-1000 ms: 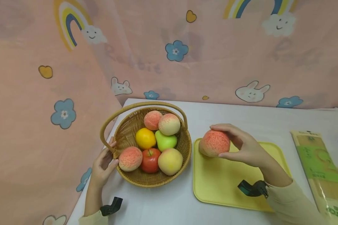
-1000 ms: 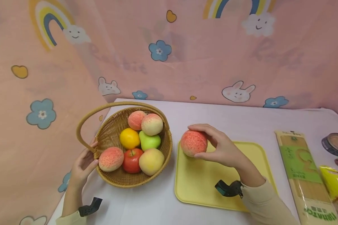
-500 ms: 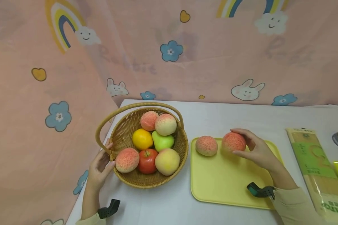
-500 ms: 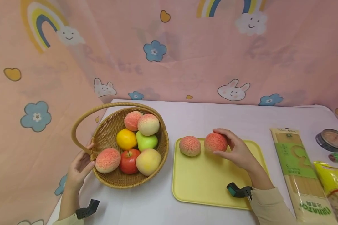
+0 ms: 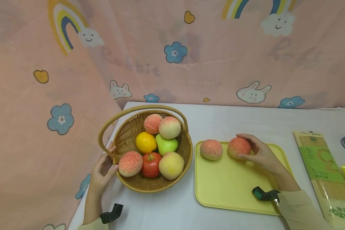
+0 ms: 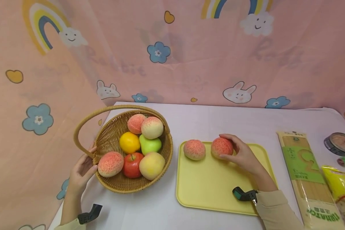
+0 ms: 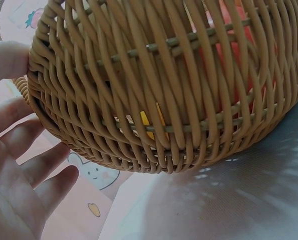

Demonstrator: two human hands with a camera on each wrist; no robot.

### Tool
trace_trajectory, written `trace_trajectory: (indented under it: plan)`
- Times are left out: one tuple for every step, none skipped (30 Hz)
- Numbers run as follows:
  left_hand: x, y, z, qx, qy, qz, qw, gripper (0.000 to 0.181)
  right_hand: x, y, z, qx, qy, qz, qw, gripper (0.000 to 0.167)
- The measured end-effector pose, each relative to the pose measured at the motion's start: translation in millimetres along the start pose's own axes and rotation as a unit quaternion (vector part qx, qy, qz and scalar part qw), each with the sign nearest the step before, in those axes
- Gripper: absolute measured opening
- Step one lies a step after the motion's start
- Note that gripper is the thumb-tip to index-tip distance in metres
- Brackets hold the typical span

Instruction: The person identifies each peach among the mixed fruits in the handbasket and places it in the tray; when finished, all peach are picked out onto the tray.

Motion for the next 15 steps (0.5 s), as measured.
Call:
trace_trajectory:
  plan:
    - [0.2,0.2,-0.2,0.001,0.001,-0.001,1.0000,0.055,0.2,1,0,-0.002,-0.002,-0.001,1.0000,0.069]
    - [0.2,0.5,-0.4,0.003,0.002,-0.005,1.0000,0.055,0.6,1,0,-0.003,-0.005,-0.001,1.0000,0.069]
    - [0.3,0.8,-0.6,0.004,0.003,-0.008,1.0000,0.056,1.2,2,1,0.000,-0.009,-0.001,1.0000,0.070]
    - [0.1,1.1,-0.9,0.006,0.003,-0.015,0.9999,0.056,1.9,2,1,0.002,-0.014,0.000,0.9999,0.071]
    - [0.1,1.8,-1.2,0.007,0.003,-0.022,0.9997,0.056,2.6,2,1,0.004,-0.019,0.002,0.9998,0.072]
    - [0.1,2.2,-1.4,0.008,0.003,-0.029,0.9995,0.057,3.3,3,2,0.007,-0.025,0.002,0.9997,0.072]
    - [0.2,2.1,-1.5,0.007,0.004,-0.031,0.9995,0.057,4.1,3,3,0.011,-0.030,0.003,0.9995,0.073]
    - [0.2,2.2,-1.5,0.007,0.005,-0.033,0.9994,0.057,4.9,3,3,0.018,-0.036,0.001,0.9992,0.075]
    - [0.3,2.3,-1.4,0.007,0.006,-0.033,0.9994,0.058,5.7,3,4,0.025,-0.042,-0.001,0.9988,0.076]
    - [0.4,2.2,-1.4,0.006,0.006,-0.032,0.9995,0.058,6.5,4,4,0.031,-0.045,-0.006,0.9985,0.077]
    - [0.5,1.9,-1.3,0.004,0.007,-0.027,0.9996,0.058,7.3,5,5,0.037,-0.049,-0.013,0.9980,0.078]
    - [0.5,1.3,-1.2,0.004,0.008,-0.023,0.9997,0.058,8.1,6,5,0.044,-0.052,-0.021,0.9975,0.078]
    - [0.3,0.8,-1.0,0.005,0.008,-0.018,0.9998,0.059,8.9,7,6,0.048,-0.055,-0.028,0.9969,0.079]
    - [0.1,0.5,-1.0,0.007,0.008,-0.017,0.9998,0.058,9.8,8,6,0.053,-0.056,-0.037,0.9963,0.080]
    - [-0.1,0.1,-1.0,0.007,0.007,-0.016,0.9998,0.058,10.6,9,6,0.057,-0.055,-0.046,0.9958,0.080]
Point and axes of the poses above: each hand's wrist, its own x-axis away from the middle knuckle, its own z-axis out of the back of the hand, y = z × x, the point moved 5 cm from there along -x, towards the middle knuckle, and after that the axes turned 6 degrees about y, right-handed, at the moved point
